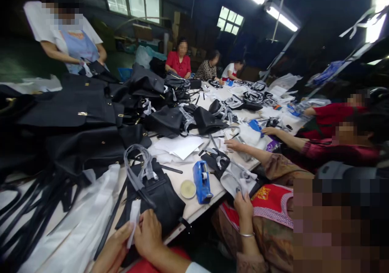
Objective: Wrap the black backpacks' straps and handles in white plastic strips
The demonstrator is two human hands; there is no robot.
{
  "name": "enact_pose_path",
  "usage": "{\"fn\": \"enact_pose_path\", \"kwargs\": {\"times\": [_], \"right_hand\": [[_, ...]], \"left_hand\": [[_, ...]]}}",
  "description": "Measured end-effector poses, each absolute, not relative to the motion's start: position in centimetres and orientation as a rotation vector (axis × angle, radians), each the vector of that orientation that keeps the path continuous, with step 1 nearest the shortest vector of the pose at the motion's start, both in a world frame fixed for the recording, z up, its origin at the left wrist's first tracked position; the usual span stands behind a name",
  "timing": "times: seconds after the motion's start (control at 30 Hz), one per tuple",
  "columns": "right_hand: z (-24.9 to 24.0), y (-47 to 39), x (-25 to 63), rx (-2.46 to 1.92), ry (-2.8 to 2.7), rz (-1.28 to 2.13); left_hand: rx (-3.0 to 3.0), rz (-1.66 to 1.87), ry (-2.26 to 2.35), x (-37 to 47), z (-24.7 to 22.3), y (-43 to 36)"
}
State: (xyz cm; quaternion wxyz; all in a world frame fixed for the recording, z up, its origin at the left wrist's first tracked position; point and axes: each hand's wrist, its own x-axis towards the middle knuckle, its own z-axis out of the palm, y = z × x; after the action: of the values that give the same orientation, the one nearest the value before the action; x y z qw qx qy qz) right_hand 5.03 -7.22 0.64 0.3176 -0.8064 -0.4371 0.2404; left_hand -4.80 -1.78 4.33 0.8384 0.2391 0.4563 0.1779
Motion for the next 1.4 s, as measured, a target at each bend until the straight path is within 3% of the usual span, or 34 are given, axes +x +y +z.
{"fn": "enact_pose_path", "kwargs": {"times": [0.23,0.5,0.57,0.73,0.83,1.1,1.4], "right_hand": [[1.3,-7.8,5.0,-2.106,-1.480,0.543],[5.8,-10.9,8.8,-1.833,-1.676,0.793],[6.4,-12.7,12.6,-1.857,-1.582,0.738],[4.9,-17.7,25.4,-2.358,-0.706,0.323],[2.7,-19.2,30.3,-2.383,-0.543,0.354],[-1.2,-18.4,31.8,-2.203,-0.464,0.550],[0.8,-19.0,30.9,-2.095,-0.402,0.521]], "left_hand": [[0.503,0.401,1.106,-4.3,2.7,-1.6],[0.677,0.497,1.211,-3.9,1.7,-2.1],[0.705,0.497,1.229,-4.1,1.6,-2.3],[0.747,0.472,1.205,-4.5,1.5,-2.7],[0.771,0.451,1.184,-4.3,1.7,-2.8],[0.782,0.443,1.152,-3.9,1.5,-3.1],[0.774,0.448,1.189,-3.7,1.6,-3.2]]}}
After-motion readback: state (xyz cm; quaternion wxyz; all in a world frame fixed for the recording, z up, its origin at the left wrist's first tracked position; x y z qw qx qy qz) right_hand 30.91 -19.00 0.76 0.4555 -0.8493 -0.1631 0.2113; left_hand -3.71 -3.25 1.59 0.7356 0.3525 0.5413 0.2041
